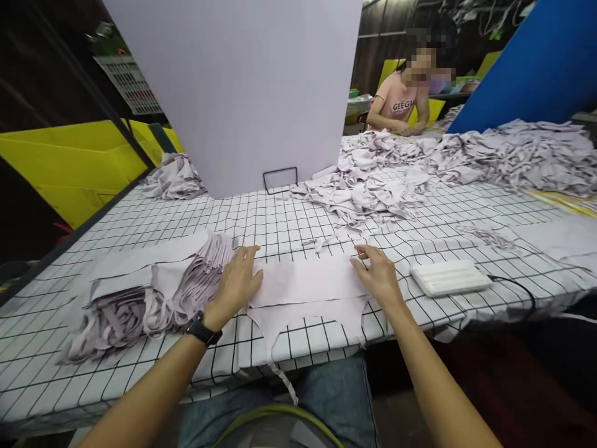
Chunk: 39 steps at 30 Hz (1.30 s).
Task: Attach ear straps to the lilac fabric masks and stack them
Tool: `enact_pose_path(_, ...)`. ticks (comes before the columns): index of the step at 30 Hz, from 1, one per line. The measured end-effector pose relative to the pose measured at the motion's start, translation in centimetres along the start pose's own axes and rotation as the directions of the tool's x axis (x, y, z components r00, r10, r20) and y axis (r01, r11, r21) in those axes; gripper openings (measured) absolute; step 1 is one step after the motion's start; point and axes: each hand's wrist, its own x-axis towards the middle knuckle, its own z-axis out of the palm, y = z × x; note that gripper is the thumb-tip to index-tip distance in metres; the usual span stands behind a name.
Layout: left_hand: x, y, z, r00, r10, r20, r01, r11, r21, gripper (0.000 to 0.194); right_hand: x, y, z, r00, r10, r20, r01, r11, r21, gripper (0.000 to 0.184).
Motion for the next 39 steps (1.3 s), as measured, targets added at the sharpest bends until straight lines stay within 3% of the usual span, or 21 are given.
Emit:
enact_pose_path(2,-0.6,1.4,0.7,0.98,0.2,0.011,-0.2,0.977,0.075,0.04,-3.4,0.3,-1.4,0.996,0.03,-0.087,-0.031,1.0,-0.005,0.031)
enact_pose_path(3,-1.0,2.3,1.2,0.947,0.318,0.051,-0.32,0.945,0.063,0.037,-5.4,0.7,-2.1,0.988,0.067,-0.136,-0.068,0.998,-0.01,0.033)
enact_pose_path(5,-1.5,4.5,2.6,0.829,0.539,0.149,-0.539,0.841,-0.043,0.034,-9.6,1.7,-3.1,0.936,0.229,-0.269,-0.232,0.972,0.019,0.035)
enact_pose_path(8,-2.0,7.8,5.2,0.634,0.732,0.25,-0.722,0.676,-0.148,0.036,-14.4,3.5,-3.1,0.934,0.334,-0.126,-0.324,0.942,0.091,0.045)
enact_pose_path(10,-2.3,9.6,7.0,0.575,0.753,0.319,-0.75,0.641,-0.163,0.042,-15.9,4.3,-2.3,0.957,0.29,0.01,-0.289,0.948,0.132,0.048)
enact_pose_path(13,-2.7,10.8,9.1,0.58,0.721,0.379,-0.737,0.663,-0.134,0.054,-16.1,4.6,-1.1,0.971,0.219,0.095,-0.232,0.958,0.17,0.051)
enact_pose_path(16,-3.0,10.8,10.1,0.597,0.714,0.365,-0.742,0.665,-0.087,0.06,-15.7,4.2,-0.6,0.972,0.17,0.164,-0.204,0.955,0.215,0.051)
enact_pose_path(20,-3.3,10.4,10.2,0.599,0.717,0.357,-0.754,0.655,-0.05,0.06,-16.0,3.8,-0.9,0.965,0.125,0.23,-0.185,0.948,0.26,0.047)
enact_pose_path(25,-3.3,10.6,10.0,0.6,0.715,0.358,-0.756,0.654,-0.038,0.06,-16.9,3.2,-0.8,0.964,0.137,0.229,-0.196,0.946,0.257,0.038)
enact_pose_path(29,-3.3,10.6,9.9,0.597,0.715,0.364,-0.76,0.649,-0.03,0.065,-17.3,2.9,-0.7,0.963,0.135,0.231,-0.188,0.957,0.222,0.042)
enact_pose_path(34,-3.3,10.6,9.9,0.6,0.713,0.363,-0.763,0.646,-0.008,0.067,-19.5,3.5,-2.9,0.968,0.135,0.21,-0.164,0.978,0.129,0.049)
enact_pose_path(39,-3.2,10.5,10.2,0.602,0.708,0.369,-0.761,0.648,-0.001,0.067,-22.9,3.6,-6.5,0.927,0.181,0.329,-0.209,0.977,0.05,0.052)
